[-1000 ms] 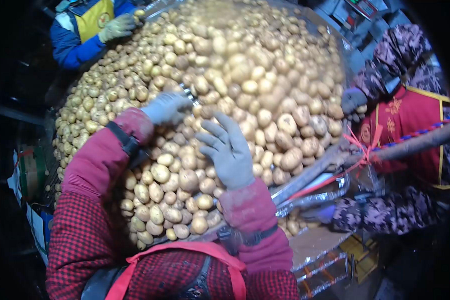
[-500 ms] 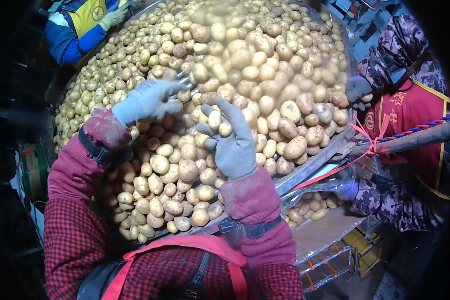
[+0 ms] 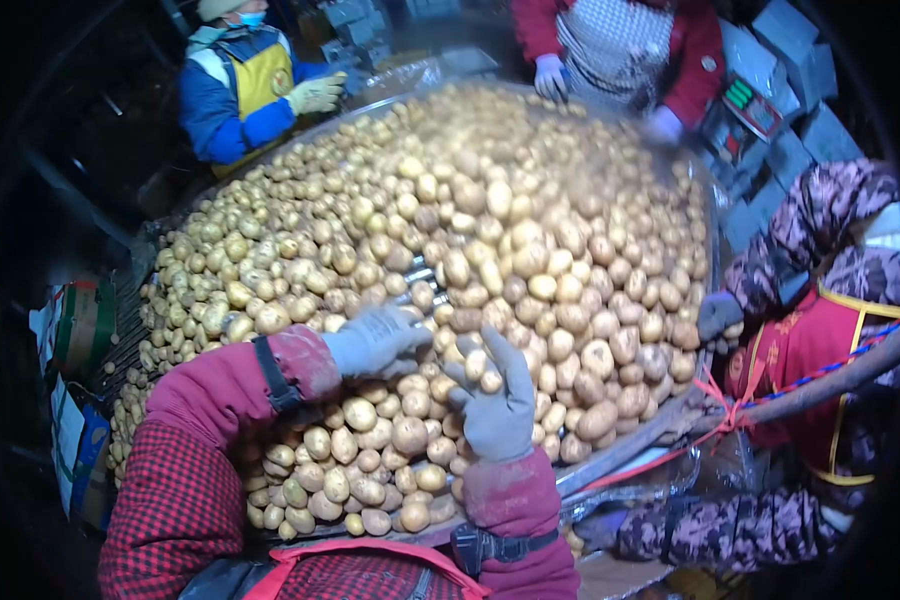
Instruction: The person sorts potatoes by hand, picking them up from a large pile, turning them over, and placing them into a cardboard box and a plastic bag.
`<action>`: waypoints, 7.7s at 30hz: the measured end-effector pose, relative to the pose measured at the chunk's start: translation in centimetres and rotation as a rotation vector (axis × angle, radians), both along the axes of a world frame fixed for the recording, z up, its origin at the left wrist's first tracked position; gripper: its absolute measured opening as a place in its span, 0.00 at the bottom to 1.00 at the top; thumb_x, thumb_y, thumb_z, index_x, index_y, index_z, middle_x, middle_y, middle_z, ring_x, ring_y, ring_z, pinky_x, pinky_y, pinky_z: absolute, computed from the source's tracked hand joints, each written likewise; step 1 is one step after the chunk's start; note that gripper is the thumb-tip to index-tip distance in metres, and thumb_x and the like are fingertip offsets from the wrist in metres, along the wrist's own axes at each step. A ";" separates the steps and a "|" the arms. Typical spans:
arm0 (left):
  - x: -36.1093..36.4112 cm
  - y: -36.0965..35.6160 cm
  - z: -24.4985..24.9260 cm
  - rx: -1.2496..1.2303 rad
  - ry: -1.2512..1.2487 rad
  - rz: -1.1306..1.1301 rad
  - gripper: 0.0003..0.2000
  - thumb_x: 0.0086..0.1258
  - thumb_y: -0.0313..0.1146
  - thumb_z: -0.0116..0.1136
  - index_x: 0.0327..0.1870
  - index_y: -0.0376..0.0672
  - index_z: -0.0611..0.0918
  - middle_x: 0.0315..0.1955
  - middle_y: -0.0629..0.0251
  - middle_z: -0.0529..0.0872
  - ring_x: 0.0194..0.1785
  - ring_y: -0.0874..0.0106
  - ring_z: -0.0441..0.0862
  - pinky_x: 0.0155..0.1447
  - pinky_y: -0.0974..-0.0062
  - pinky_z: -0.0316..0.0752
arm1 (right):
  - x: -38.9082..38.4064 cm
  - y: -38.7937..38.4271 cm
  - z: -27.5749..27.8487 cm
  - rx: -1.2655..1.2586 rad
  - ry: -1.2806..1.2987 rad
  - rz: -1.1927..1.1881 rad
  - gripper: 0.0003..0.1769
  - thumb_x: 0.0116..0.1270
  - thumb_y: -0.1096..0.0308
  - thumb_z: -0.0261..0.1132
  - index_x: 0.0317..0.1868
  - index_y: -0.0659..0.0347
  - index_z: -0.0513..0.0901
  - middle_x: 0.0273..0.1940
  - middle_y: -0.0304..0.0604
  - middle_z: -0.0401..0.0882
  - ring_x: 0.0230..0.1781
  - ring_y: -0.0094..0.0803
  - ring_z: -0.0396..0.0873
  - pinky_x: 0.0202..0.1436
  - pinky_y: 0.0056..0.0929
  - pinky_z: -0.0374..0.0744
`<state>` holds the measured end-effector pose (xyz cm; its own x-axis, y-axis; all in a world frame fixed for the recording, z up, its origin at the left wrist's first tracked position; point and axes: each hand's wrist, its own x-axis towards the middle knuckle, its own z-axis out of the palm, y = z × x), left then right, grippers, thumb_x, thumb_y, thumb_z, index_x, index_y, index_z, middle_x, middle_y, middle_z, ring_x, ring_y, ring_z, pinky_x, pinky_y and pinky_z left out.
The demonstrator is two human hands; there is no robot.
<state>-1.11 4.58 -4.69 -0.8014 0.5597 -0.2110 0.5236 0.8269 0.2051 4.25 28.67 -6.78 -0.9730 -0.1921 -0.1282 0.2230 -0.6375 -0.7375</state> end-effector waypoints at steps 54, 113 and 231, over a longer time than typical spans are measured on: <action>1.1 2.2 -1.8 0.173 -0.143 0.493 0.22 0.68 0.52 0.68 0.54 0.47 0.83 0.42 0.50 0.89 0.48 0.49 0.88 0.53 0.52 0.79 | 1.2 0.1 -1.1 -0.078 0.000 0.169 0.25 0.73 0.85 0.63 0.68 0.62 0.75 0.54 0.48 0.82 0.50 0.32 0.84 0.50 0.30 0.87; -5.1 -12.6 3.0 -0.375 -0.024 0.561 0.21 0.71 0.45 0.64 0.62 0.49 0.81 0.49 0.47 0.89 0.53 0.45 0.86 0.56 0.50 0.80 | -2.5 -6.7 1.3 -0.461 -0.333 0.446 0.13 0.86 0.64 0.55 0.61 0.61 0.78 0.40 0.30 0.73 0.36 0.20 0.70 0.41 0.20 0.72; -1.7 2.2 5.8 0.553 0.164 -0.102 0.27 0.76 0.42 0.67 0.74 0.45 0.78 0.60 0.52 0.85 0.63 0.55 0.83 0.68 0.59 0.78 | -4.1 -4.9 -1.7 0.283 0.731 0.091 0.49 0.65 0.92 0.66 0.84 0.58 0.58 0.75 0.50 0.73 0.75 0.39 0.74 0.80 0.37 0.72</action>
<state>-2.82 6.83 1.09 -0.7351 0.6277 0.2562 0.6563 0.5639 0.5014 0.18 23.72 -8.53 -0.8113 -0.3306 0.4822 -0.3387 -0.4065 -0.8485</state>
